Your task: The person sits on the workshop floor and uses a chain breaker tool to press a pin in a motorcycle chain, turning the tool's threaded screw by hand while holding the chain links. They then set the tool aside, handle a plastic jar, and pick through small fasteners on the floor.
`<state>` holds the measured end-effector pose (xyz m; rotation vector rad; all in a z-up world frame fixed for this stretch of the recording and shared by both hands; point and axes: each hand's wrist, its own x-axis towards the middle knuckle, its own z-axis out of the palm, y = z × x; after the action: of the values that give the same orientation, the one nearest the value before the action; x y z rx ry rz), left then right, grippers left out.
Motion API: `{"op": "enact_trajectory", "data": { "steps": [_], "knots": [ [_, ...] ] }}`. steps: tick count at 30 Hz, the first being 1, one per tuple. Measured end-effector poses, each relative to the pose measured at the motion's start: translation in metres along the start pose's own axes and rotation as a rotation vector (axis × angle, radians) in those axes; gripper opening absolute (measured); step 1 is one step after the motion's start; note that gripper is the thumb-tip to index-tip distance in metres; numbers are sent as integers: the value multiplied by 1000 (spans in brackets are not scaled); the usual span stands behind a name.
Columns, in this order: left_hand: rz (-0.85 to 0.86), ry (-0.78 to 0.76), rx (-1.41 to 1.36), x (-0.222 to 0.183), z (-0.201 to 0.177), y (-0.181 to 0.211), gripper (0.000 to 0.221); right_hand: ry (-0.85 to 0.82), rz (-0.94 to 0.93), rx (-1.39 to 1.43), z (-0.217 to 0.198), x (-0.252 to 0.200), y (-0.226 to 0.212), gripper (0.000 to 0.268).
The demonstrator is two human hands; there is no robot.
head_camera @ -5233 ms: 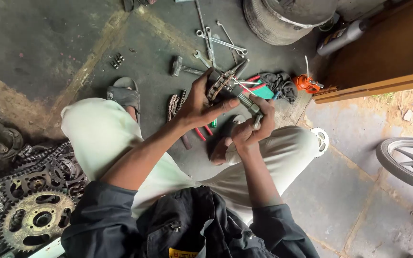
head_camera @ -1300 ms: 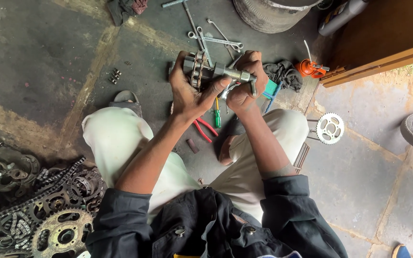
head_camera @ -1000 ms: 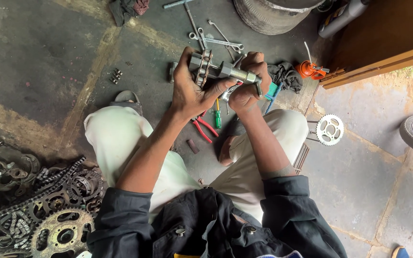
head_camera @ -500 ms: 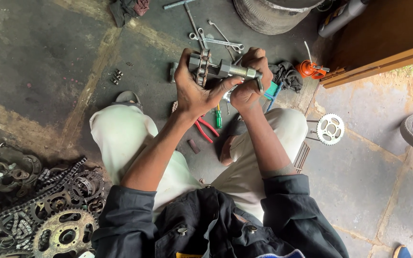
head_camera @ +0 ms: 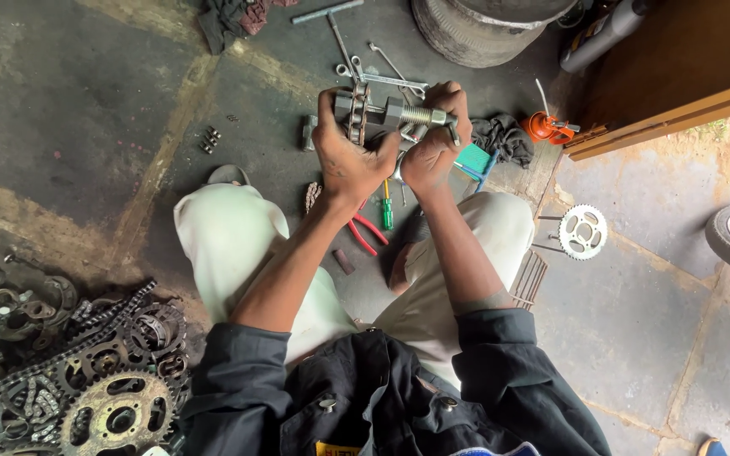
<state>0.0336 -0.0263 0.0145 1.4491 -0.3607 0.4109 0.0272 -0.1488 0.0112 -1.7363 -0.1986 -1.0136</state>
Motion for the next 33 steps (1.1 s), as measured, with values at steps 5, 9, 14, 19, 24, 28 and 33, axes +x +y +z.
{"op": "enact_trajectory", "data": {
  "steps": [5,9,14,19,24,28,33],
  "knots": [
    [13,-2,70,5,-6,-4,56,-19,33,-28,2,-8,1,81],
    [39,-13,115,4,-5,-9,58,28,72,-39,6,-11,-1,81],
    [-32,-2,138,-1,-2,-22,55,73,171,-79,11,-25,18,77],
    [-52,-29,330,-10,5,-61,67,192,572,-139,13,-62,71,73],
    [-360,-317,536,-24,10,-100,82,331,204,-595,2,-112,114,87],
    [-291,-306,356,-37,7,-96,80,418,965,95,-19,-123,109,68],
    [-132,-170,255,-51,-3,-96,92,-79,813,152,-41,-62,-19,49]
  ]
}}
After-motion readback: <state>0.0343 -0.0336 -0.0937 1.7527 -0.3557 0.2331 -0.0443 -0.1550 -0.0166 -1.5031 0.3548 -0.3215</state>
